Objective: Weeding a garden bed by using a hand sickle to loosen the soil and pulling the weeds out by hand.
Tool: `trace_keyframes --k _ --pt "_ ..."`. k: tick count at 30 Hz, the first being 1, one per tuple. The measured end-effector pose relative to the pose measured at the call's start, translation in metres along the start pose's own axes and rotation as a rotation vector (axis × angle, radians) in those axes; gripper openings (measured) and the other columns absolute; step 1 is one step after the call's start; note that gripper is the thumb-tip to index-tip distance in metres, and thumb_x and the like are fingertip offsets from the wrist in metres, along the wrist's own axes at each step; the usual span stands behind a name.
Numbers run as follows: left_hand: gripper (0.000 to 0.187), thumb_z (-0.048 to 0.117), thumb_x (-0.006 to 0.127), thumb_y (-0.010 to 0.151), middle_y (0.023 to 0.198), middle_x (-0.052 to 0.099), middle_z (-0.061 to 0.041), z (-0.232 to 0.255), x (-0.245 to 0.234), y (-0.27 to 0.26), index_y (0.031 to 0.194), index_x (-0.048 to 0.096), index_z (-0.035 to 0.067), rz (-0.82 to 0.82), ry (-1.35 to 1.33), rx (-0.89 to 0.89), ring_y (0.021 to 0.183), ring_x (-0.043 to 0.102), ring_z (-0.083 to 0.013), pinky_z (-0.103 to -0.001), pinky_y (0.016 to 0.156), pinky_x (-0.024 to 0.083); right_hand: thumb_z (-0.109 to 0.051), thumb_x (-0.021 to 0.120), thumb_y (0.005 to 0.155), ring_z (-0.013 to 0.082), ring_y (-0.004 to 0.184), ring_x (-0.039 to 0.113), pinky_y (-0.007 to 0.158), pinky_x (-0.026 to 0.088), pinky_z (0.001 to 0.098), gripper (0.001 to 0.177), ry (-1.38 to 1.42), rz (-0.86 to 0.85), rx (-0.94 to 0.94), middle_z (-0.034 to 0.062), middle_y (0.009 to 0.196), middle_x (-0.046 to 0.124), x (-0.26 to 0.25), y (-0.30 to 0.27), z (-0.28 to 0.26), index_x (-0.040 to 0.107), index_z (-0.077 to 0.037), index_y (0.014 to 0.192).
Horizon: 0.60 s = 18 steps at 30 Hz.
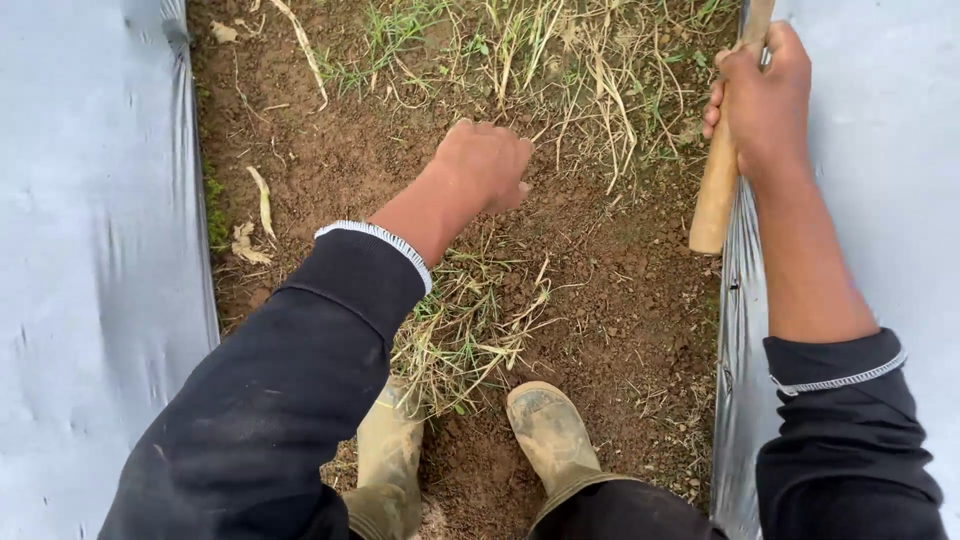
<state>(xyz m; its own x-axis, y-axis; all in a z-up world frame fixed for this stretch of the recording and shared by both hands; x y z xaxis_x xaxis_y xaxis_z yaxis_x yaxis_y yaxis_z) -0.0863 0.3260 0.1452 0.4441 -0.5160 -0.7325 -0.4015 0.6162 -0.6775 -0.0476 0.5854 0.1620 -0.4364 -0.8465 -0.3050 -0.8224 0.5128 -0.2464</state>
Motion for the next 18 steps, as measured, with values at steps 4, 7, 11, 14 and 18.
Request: trace_keyframes --k 4,7,11,14,18 --pt "0.047 0.044 0.05 0.108 0.128 0.064 -0.011 0.064 -0.007 0.018 0.14 0.053 0.01 0.016 0.046 0.196 0.118 0.063 -0.0252 -0.047 0.109 0.048 -0.009 0.047 0.103 0.0111 0.052 0.05 0.046 0.049 0.027 0.007 -0.145 0.064 -0.036 0.0037 0.072 0.05 -0.038 0.007 -0.019 0.052 -0.012 0.107" --pt "0.041 0.043 0.05 0.108 0.121 0.066 -0.008 0.123 0.012 0.037 0.134 0.056 0.011 -0.08 0.073 0.383 0.112 0.066 -0.0212 -0.044 0.105 0.053 -0.01 0.05 0.107 0.0159 0.059 0.052 0.05 0.049 0.0328 0.006 -0.392 0.056 0.033 0.0084 0.079 0.054 -0.05 -0.024 -0.047 0.051 -0.01 0.112" --pt "0.048 0.036 0.057 0.1 0.144 0.048 -0.015 0.194 0.034 0.074 0.141 0.05 0.012 0.025 0.026 0.65 0.131 0.049 -0.0332 -0.052 0.112 0.039 -0.011 0.053 0.106 0.0253 0.057 0.059 0.051 0.05 0.0424 0.015 -0.656 0.065 0.132 0.0161 0.084 0.061 -0.071 -0.065 -0.06 0.04 -0.006 0.101" --pt "0.07 0.044 0.055 0.099 0.163 0.028 -0.019 0.22 0.033 0.104 0.156 0.033 0.011 0.243 0.233 0.737 0.149 0.027 -0.0378 -0.055 0.122 0.023 -0.017 0.055 0.106 0.0317 0.058 0.056 0.053 0.044 0.0481 0.019 -0.795 0.082 0.183 0.0169 0.081 0.061 -0.092 -0.083 -0.046 0.041 -0.005 0.101" --pt "0.065 0.06 0.035 0.103 0.16 0.037 -0.017 0.221 -0.001 0.145 0.155 0.031 0.021 0.596 0.498 0.645 0.147 0.033 -0.0465 -0.062 0.121 0.017 -0.022 0.06 0.108 0.0295 0.062 0.045 0.055 0.036 0.0463 0.026 -0.812 0.143 0.187 0.0107 0.075 0.053 -0.109 -0.097 -0.027 0.04 -0.007 0.098"
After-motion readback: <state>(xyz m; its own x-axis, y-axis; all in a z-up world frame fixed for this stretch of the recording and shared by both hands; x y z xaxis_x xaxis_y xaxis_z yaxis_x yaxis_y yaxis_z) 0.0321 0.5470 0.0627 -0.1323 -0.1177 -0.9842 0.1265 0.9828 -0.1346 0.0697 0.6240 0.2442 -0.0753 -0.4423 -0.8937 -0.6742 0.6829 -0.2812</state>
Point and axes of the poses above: each hand's wrist, its own y-axis towards the middle knuckle, its own x-axis out of the palm, z = x × y, the point moved 7 cm from there along y, towards the middle knuckle
